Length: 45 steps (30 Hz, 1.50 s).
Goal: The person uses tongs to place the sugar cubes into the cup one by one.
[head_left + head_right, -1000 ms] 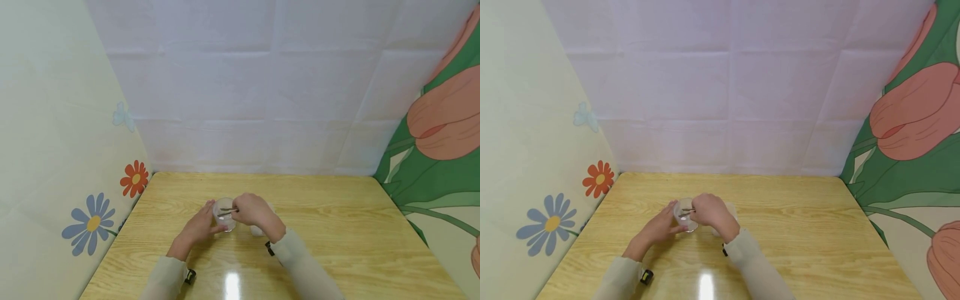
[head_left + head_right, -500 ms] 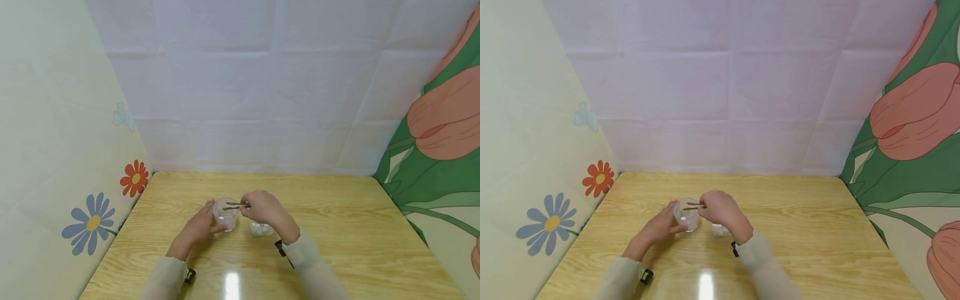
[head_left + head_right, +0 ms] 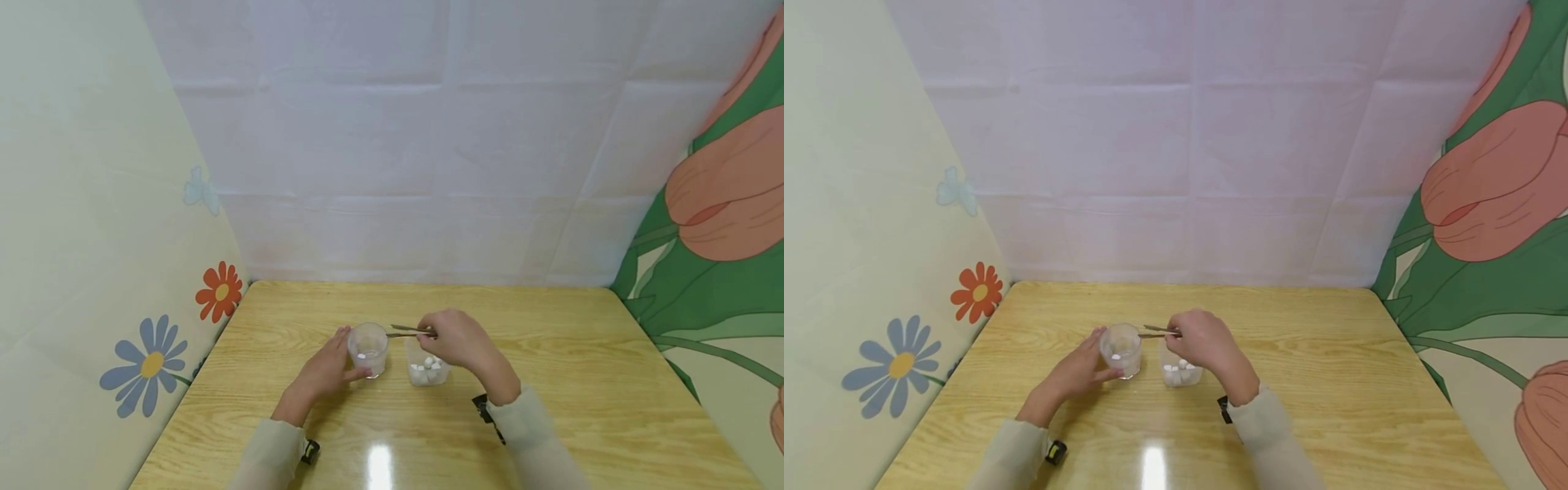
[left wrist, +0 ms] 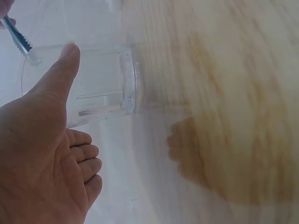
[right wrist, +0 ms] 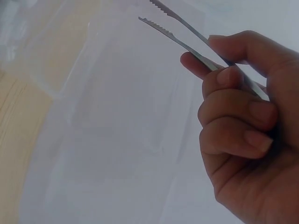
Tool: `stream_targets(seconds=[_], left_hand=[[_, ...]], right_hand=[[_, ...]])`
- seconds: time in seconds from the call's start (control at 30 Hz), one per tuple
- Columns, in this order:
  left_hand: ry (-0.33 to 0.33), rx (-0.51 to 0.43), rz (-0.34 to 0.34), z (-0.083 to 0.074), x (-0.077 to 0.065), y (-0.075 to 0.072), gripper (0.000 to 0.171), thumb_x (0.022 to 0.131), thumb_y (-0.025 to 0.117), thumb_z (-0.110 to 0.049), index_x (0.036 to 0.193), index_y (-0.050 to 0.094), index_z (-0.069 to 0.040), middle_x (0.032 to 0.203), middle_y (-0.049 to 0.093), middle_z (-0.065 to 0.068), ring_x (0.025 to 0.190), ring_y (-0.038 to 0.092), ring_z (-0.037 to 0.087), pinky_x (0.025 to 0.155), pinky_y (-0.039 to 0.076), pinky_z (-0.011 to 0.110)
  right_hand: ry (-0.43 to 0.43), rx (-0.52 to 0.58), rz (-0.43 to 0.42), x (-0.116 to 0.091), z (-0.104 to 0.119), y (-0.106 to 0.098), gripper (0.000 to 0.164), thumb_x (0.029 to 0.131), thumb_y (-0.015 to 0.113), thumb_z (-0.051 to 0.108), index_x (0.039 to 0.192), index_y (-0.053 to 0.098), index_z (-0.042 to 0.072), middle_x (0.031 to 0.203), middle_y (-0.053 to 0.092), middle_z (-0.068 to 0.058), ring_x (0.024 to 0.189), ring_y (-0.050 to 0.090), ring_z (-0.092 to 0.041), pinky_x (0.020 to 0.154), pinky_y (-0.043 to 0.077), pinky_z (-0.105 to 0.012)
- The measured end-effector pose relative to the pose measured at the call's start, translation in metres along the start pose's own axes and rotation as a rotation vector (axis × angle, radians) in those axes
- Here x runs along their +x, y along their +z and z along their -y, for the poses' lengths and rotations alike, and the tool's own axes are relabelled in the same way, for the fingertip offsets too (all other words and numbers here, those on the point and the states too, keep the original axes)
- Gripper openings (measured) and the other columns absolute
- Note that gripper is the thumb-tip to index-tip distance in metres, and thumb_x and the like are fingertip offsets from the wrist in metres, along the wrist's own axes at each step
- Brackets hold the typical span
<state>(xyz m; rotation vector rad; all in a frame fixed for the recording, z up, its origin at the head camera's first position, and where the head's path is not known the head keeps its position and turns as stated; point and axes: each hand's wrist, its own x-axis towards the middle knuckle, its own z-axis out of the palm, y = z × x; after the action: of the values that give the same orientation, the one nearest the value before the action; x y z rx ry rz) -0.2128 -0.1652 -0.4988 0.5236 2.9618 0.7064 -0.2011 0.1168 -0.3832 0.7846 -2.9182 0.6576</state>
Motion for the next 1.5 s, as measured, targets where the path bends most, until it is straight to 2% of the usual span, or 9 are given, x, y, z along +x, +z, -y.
stream_targets(seconds=[0.2, 0.43, 0.9, 1.17, 1.4, 1.5], left_hand=[[0.003, -0.002, 0.000, 0.000, -0.001, -0.001, 0.106, 0.088, 0.071, -0.059, 0.158, 0.024, 0.005, 0.164, 0.026, 0.022, 0.152, 0.025, 0.037, 0.120, 0.031, 0.053], [-0.003, -0.002, 0.012, -0.001, -0.001, -0.002, 0.107, 0.088, 0.070, -0.060, 0.159, 0.022, 0.004, 0.165, 0.024, 0.021, 0.153, 0.024, 0.036, 0.120, 0.030, 0.053], [0.004, -0.011, 0.008, -0.001, -0.002, -0.002, 0.107, 0.088, 0.071, -0.059, 0.158, 0.023, 0.005, 0.165, 0.024, 0.021, 0.152, 0.024, 0.036, 0.120, 0.030, 0.053], [-0.002, 0.002, 0.022, -0.001, -0.002, -0.001, 0.108, 0.088, 0.070, -0.060, 0.159, 0.020, 0.003, 0.166, 0.022, 0.019, 0.153, 0.022, 0.034, 0.121, 0.029, 0.051], [-0.001, -0.007, 0.017, -0.001, -0.002, -0.001, 0.108, 0.088, 0.070, -0.060, 0.159, 0.020, 0.004, 0.165, 0.022, 0.020, 0.153, 0.022, 0.035, 0.121, 0.029, 0.053], [-0.001, -0.005, 0.015, -0.001, -0.002, -0.001, 0.107, 0.088, 0.069, -0.060, 0.159, 0.020, 0.004, 0.165, 0.023, 0.020, 0.153, 0.022, 0.036, 0.121, 0.029, 0.053]], right_hand=[[0.020, 0.012, -0.014, -0.010, -0.013, -0.002, 0.014, 0.095, 0.069, 0.016, 0.102, 0.079, 0.009, 0.093, 0.076, -0.002, 0.074, 0.067, -0.011, 0.069, 0.058, -0.035], [0.038, 0.017, -0.017, -0.019, -0.024, -0.004, 0.013, 0.095, 0.069, 0.015, 0.101, 0.078, 0.009, 0.090, 0.075, -0.001, 0.069, 0.062, -0.007, 0.064, 0.055, -0.032], [0.065, -0.004, 0.017, -0.028, -0.034, -0.006, 0.014, 0.095, 0.069, 0.015, 0.103, 0.078, 0.008, 0.092, 0.075, -0.002, 0.072, 0.065, -0.009, 0.066, 0.057, -0.033], [0.077, -0.006, 0.036, -0.031, -0.038, -0.006, 0.011, 0.094, 0.070, 0.014, 0.098, 0.078, 0.008, 0.085, 0.073, 0.000, 0.061, 0.055, -0.005, 0.057, 0.049, -0.028], [0.094, -0.007, 0.047, -0.036, -0.042, -0.003, 0.013, 0.094, 0.069, 0.012, 0.100, 0.079, 0.007, 0.091, 0.076, -0.003, 0.069, 0.065, -0.009, 0.064, 0.057, -0.033], [0.106, -0.005, 0.062, -0.036, -0.044, 0.000, 0.013, 0.094, 0.069, 0.013, 0.101, 0.079, 0.007, 0.091, 0.075, -0.003, 0.068, 0.064, -0.008, 0.064, 0.056, -0.033]])
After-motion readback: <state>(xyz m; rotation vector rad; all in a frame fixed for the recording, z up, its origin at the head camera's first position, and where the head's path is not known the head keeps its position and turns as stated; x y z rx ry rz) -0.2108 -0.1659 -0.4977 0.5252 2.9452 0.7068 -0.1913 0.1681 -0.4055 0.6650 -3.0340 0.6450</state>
